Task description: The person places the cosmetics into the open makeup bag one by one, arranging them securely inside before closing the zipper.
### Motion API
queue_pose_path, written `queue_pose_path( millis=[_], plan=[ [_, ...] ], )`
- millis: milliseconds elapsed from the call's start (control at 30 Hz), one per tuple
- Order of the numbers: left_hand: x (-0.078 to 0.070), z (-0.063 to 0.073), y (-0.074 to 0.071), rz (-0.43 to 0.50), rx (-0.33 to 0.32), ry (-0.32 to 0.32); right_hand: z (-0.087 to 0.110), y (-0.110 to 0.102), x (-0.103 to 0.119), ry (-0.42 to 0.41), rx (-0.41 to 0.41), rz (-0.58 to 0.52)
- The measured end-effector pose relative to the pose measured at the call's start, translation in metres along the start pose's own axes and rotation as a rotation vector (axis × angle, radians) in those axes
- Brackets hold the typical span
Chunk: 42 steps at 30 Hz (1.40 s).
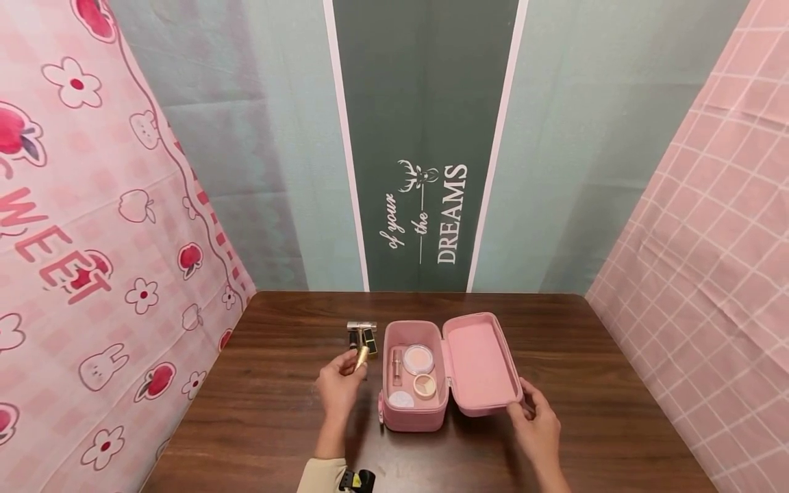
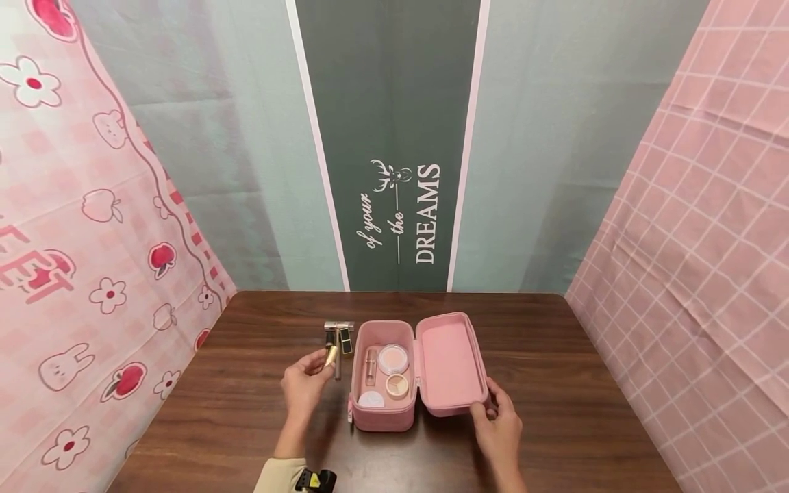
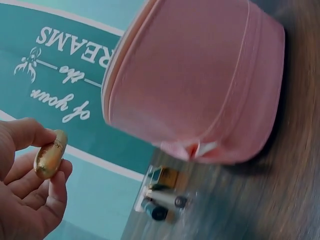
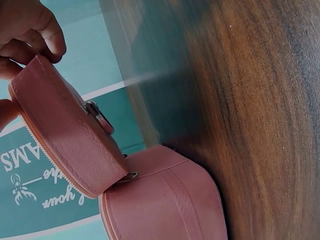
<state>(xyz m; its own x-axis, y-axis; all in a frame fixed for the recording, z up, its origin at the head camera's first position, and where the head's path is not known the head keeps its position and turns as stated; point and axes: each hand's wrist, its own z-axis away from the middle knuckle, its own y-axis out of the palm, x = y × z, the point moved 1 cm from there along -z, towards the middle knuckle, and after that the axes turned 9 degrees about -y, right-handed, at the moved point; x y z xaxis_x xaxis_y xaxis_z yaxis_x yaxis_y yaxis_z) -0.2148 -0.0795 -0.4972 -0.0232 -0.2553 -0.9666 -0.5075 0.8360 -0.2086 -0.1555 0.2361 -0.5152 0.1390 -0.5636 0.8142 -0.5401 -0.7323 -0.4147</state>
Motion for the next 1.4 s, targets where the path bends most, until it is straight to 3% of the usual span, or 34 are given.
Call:
queue_pose_path(
  millis=[467,900,1167,1400],
  plan=[
    [-0.017,0.009,0.031,-0.019,-0.007,-0.020,0.002,-0.001,0.000,-0.002,-0.005,-0.026],
    [-0.019,0.016,0.061,0.012,0.100,-0.052,0.002,-0.002,0.001,-0.040,-0.030,-0.065],
    [-0.018,0.007,0.072,-0.130,0.101,-0.049,0.003,-0.002,0.000,-0.022,-0.015,-0.039],
    [-0.025,-0.006,0.072,-0.178,0.064,-0.023,0.002,-0.002,0.001,-0.016,-0.005,-0.024]
  ],
)
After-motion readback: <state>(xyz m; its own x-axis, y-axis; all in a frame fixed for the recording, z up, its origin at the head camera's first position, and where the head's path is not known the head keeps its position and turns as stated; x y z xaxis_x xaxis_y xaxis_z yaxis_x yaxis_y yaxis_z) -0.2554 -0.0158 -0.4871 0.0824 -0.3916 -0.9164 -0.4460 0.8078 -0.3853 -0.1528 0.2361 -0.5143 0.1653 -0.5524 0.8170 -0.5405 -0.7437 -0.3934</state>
